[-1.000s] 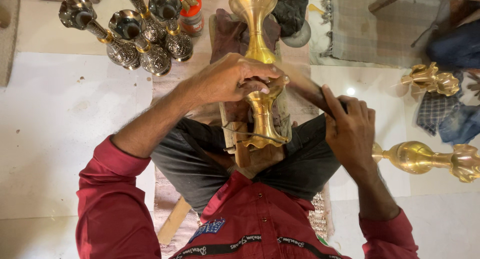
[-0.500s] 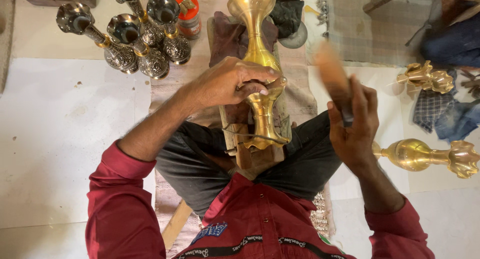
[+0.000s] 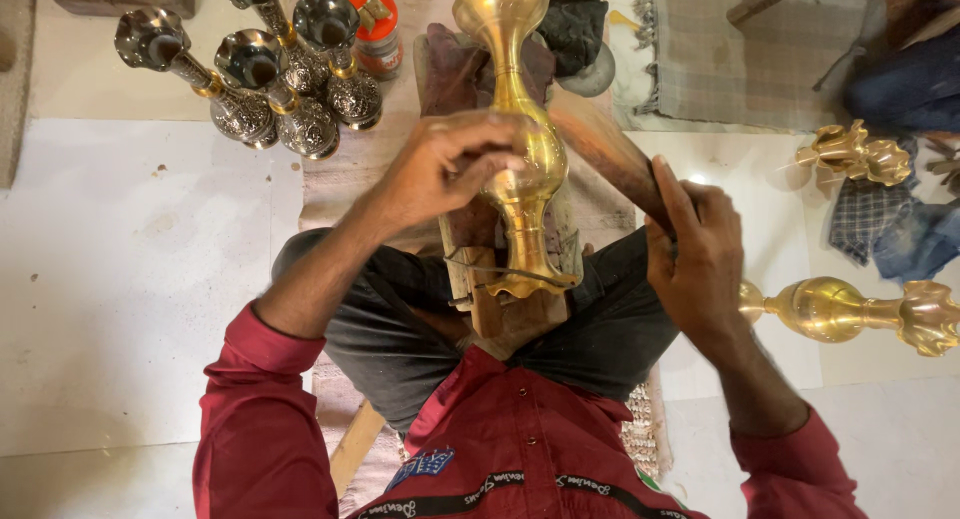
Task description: The person sits cross-legged on the floor with a brass vase-shaped vessel resting on a sandbag in their lap. They repeatedly strike the vessel with a wooden mallet while holding a small punch against the metal surface, repositioning the vessel and punch between strikes to shape and smooth the brass body.
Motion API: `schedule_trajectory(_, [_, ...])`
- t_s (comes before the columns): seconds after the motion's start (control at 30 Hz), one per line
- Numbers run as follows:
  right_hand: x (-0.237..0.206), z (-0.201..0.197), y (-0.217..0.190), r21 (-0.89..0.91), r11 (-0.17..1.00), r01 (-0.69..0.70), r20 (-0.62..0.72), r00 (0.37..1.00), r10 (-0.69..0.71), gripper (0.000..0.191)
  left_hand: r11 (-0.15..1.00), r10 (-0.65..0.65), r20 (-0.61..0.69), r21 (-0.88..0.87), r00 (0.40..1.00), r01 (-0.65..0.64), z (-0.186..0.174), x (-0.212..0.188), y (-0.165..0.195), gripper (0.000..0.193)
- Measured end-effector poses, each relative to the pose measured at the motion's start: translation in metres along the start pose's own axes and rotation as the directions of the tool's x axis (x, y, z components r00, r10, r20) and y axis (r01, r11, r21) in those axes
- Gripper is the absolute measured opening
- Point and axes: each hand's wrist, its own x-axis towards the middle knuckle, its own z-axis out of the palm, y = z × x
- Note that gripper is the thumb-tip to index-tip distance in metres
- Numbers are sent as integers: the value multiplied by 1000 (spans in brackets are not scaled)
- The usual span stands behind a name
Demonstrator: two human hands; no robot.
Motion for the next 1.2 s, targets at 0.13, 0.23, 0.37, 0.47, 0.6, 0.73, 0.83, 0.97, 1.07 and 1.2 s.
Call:
schedule_trajectory(0.13, [-9,14,9,-16,999,-52,92,994,53,66,957,3,-140,-288,990,-43,3,-3,2,36])
schedule_trajectory(0.23, [-14,25,14,112,982,-150,143,981,133,65,981,106,-121,-151,987,-124,4,4,9,32])
schedule_trajectory(0.37, [-19,31,18,152,970,-188,145,975,166,65,995,59,-36,-73,998,-62,14,14,26,32])
schedule_trajectory(0.47, [-19,33,24,186,964,-191,117,978,171,65,999,-20,38,28,999,19,17,23,35,34])
schedule_trajectory(0.6, [-17,34,34,-40,997,-72,131,988,76,68,982,7,72,188,997,-20,22,28,44,39])
schedule_trajectory(0.73, [-16,34,42,49,993,-107,59,993,104,65,950,53,93,301,994,-79,23,26,48,42])
schedule_trajectory(0.83, [-10,31,47,54,992,-115,115,987,108,64,956,50,96,282,994,-75,23,25,51,42])
schedule_trajectory(0.97, [-3,23,50,-101,993,-64,44,997,69,59,945,35,103,321,994,-66,22,26,52,44])
schedule_trajectory(1.07, [0,13,48,311,941,-132,-20,989,145,60,955,59,87,286,994,-82,23,25,53,44])
schedule_trajectory(1.2, [4,-2,46,482,873,-78,-54,992,118,62,912,82,95,395,992,-113,24,25,53,46])
